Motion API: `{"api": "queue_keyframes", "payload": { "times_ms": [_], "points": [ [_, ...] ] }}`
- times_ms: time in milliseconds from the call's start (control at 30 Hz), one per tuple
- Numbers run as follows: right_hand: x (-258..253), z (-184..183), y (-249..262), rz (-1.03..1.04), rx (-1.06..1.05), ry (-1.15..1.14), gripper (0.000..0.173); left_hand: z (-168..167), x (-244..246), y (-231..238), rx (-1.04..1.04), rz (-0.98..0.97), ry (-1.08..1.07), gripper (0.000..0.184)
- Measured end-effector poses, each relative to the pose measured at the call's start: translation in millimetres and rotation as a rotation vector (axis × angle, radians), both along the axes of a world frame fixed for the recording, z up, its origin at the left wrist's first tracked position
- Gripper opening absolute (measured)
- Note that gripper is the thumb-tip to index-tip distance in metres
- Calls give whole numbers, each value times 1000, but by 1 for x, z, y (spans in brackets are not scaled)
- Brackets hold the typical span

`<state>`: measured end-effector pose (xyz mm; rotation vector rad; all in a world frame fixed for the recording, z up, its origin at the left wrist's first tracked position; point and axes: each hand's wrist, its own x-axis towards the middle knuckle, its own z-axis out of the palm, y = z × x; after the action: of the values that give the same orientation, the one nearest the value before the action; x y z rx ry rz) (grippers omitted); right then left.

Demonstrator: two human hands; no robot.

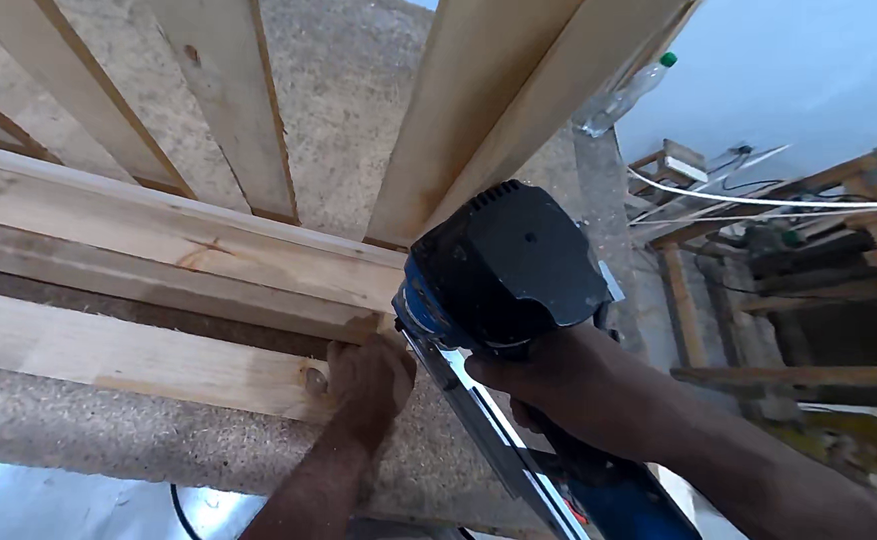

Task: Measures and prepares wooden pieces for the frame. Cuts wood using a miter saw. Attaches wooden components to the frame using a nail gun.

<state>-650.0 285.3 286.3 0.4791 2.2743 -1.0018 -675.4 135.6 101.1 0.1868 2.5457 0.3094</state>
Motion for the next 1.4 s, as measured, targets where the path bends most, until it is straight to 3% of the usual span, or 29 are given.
{"api": "queue_keyframes", "payload": {
  "times_ms": [233, 333, 433, 633, 767, 933, 1200, 1400],
  "points": [
    [16, -5, 11, 63, -6, 67, 22, 8, -2, -1, -8, -36, -12, 59],
    [61, -18, 26, -102, -124, 228, 27, -4, 3, -5, -15, -45, 109, 65],
    [112, -30, 42, -339, -253, 224, 31, 4, 14, -7, -69, -3, 93, 82],
    [147, -48, 60, -353, -285, 208, 28, -22, 42, -10, -73, 4, 366, 76],
    [152, -52, 67, -339, -304, 192, 33, -29, 44, -10, -67, 1, 458, 73],
    [143, -54, 66, -300, -349, 202, 30, -26, 41, -3, -82, 29, 390, 59],
    [115, -40, 60, -176, -352, 222, 28, -18, 37, -3, -81, 18, 247, 59],
    [89, -26, 45, -62, -391, 224, 18, -15, 38, -4, -83, -21, 292, 61]
  ]
}}
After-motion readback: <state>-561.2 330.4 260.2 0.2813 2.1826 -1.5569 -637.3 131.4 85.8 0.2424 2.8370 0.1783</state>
